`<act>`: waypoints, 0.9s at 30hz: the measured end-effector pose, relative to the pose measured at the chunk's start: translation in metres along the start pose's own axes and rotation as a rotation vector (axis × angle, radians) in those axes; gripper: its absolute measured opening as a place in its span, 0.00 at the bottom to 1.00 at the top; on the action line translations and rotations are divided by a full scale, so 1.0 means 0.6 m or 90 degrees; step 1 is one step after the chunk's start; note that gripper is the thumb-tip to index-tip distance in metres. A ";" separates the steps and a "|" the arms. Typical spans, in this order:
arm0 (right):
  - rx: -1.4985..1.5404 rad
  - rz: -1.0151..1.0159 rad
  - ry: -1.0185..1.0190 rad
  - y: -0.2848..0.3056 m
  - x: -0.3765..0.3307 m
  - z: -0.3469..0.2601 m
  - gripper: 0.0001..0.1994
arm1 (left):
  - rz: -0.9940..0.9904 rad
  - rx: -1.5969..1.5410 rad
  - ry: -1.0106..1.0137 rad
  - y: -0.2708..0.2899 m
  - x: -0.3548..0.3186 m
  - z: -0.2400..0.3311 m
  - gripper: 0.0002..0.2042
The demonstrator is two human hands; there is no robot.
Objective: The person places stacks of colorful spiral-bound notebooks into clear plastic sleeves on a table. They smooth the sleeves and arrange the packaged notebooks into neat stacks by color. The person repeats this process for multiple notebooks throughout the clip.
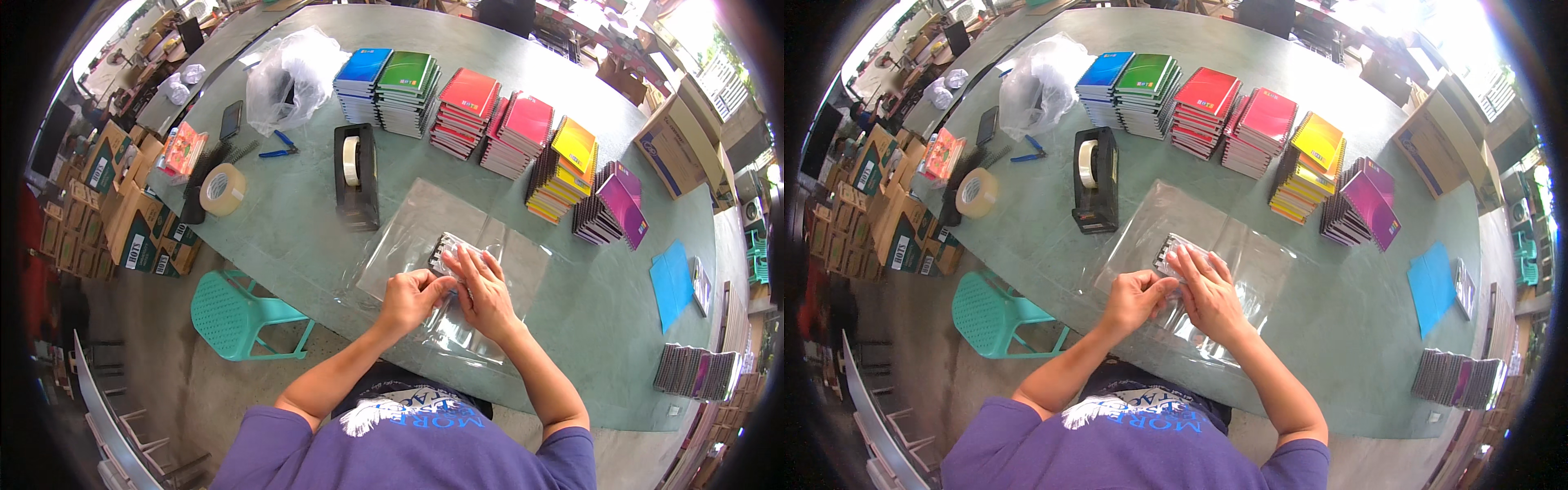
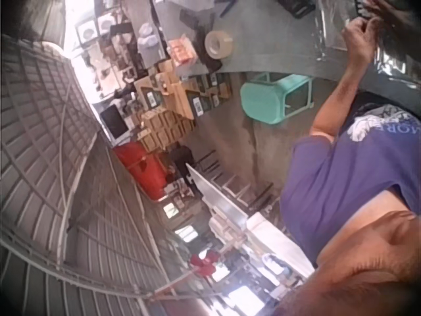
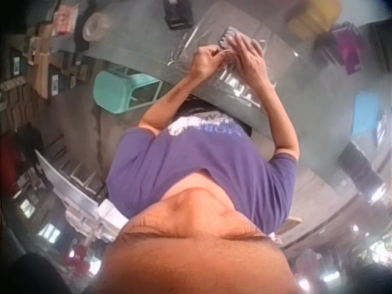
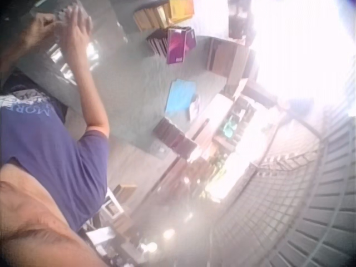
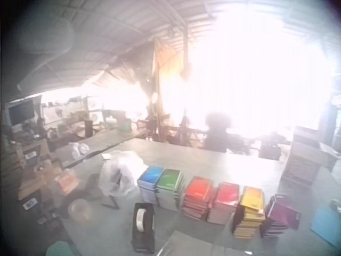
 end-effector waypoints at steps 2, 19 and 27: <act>0.002 -0.029 -0.014 0.010 0.001 -0.008 0.31 | 0.092 0.139 -0.129 -0.009 0.010 -0.019 0.17; 0.376 0.108 -0.585 0.067 -0.034 0.006 0.20 | -0.237 0.268 -0.490 -0.030 0.110 0.007 0.37; -0.133 0.212 -0.948 0.158 -0.400 -0.007 0.41 | -0.767 0.216 -0.736 -0.271 -0.096 0.014 0.25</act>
Point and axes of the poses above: each hand's wrist, its own x-axis towards the middle knuckle, its own y-axis out of the back of the hand, z = x × y, the point moved 1 cm from there along x, towards the middle knuckle, and after that the axes turned 1 degree about -z, right-handed, at the moved point
